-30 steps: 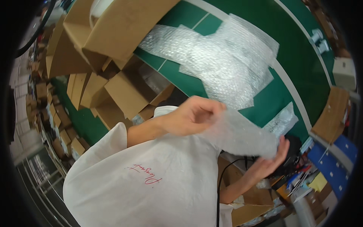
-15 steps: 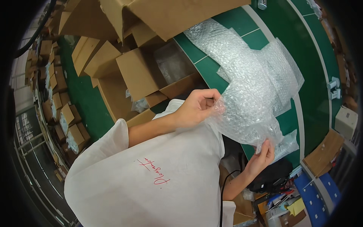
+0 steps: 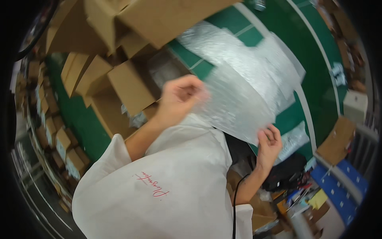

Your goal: Wrapping blue electronic devices in bubble wrap and plastic sleeves, then placing them into cardboard boxes.

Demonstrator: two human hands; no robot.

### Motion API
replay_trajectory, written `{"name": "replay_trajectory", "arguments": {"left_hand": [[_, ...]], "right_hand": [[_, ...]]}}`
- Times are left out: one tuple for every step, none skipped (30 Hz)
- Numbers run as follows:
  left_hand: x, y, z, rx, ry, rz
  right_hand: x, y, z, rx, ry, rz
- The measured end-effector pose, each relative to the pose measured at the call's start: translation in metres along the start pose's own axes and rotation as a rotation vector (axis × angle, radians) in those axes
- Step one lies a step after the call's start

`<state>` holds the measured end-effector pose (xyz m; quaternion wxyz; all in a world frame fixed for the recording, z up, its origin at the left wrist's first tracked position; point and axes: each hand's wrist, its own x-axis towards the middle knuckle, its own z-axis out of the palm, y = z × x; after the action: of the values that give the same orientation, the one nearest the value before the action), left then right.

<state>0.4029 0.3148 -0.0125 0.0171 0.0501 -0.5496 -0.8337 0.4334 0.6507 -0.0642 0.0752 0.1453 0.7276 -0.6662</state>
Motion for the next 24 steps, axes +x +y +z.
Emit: {"name": "replay_trajectory", "arguments": {"left_hand": [[0.007, 0.019, 0.006, 0.027, -0.024, -0.010], [0.018, 0.032, 0.008, 0.022, 0.014, 0.030], [0.030, 0.043, 0.010, 0.191, 0.072, 0.167], [0.042, 0.051, 0.015, 0.270, 0.156, 0.290], [0.049, 0.058, 0.015, 0.346, 0.161, 0.447], [0.055, 0.062, 0.022, 0.391, 0.116, 0.532], [0.059, 0.069, 0.032, 0.440, 0.081, 0.629], [0.064, 0.068, 0.045, 0.428, 0.029, 0.627], [0.068, 0.064, 0.061, 0.678, -0.108, 0.515], [0.074, 0.059, 0.077, 0.921, -0.247, 0.404], [0.083, 0.038, 0.088, 0.910, -0.336, 0.365], [0.091, 0.005, 0.091, 0.892, -0.415, 0.313], [0.098, -0.020, 0.090, 0.893, -0.426, 0.317], [0.103, -0.044, 0.085, 0.968, -0.468, 0.253], [0.108, -0.069, 0.083, 1.026, -0.519, 0.188], [0.110, -0.081, 0.084, 1.020, -0.529, 0.196], [0.112, -0.092, 0.084, 1.009, -0.532, 0.180], [0.112, -0.098, 0.080, 1.002, -0.536, 0.160], [0.112, -0.103, 0.076, 0.996, -0.537, 0.140], [0.111, -0.106, 0.070, 0.992, -0.533, 0.114], [0.115, -0.106, 0.066, 0.994, -0.536, 0.125], [0.118, -0.105, 0.063, 0.940, -0.547, 0.060], [0.121, -0.108, 0.060, 0.881, -0.554, -0.006], [0.124, -0.108, 0.059, 0.822, -0.551, -0.069]], "right_hand": [[-0.015, -0.031, 0.018, 0.033, 0.109, 0.022], [-0.019, -0.057, 0.038, 0.061, 0.203, 0.070], [-0.019, -0.054, 0.029, 0.068, 0.273, 0.067], [-0.022, -0.047, 0.017, 0.086, 0.266, 0.058], [-0.025, -0.042, 0.010, 0.114, 0.237, 0.054], [-0.028, -0.038, 0.002, 0.134, 0.300, 0.054], [-0.029, -0.038, -0.001, 0.108, 0.315, 0.043], [-0.030, -0.037, -0.006, 0.075, 0.330, 0.034], [-0.030, -0.035, -0.011, 0.041, 0.344, 0.027], [-0.030, -0.035, -0.018, 0.000, 0.362, 0.025], [-0.019, -0.044, -0.017, -0.065, 0.350, -0.039], [-0.003, -0.057, -0.015, -0.145, 0.331, -0.093], [0.023, -0.067, -0.014, -0.251, 0.309, -0.196], [0.050, -0.077, -0.010, -0.335, 0.289, -0.297], [0.080, -0.080, -0.009, -0.435, 0.279, -0.394], [0.108, -0.083, -0.005, -0.512, 0.299, -0.445], [0.137, -0.082, 0.000, -0.587, 0.315, -0.499], [0.163, -0.078, 0.006, -0.643, 0.303, -0.488], [0.189, -0.075, 0.010, -0.760, 0.290, -0.511], [0.211, -0.068, 0.015, -0.874, 0.269, -0.532], [0.225, -0.063, 0.015, -0.871, 0.278, -0.538], [0.238, -0.058, 0.016, -0.943, 0.265, -0.526], [0.252, -0.051, 0.016, -1.020, 0.247, -0.513], [0.262, -0.052, 0.017, -1.097, 0.224, -0.506]]}}
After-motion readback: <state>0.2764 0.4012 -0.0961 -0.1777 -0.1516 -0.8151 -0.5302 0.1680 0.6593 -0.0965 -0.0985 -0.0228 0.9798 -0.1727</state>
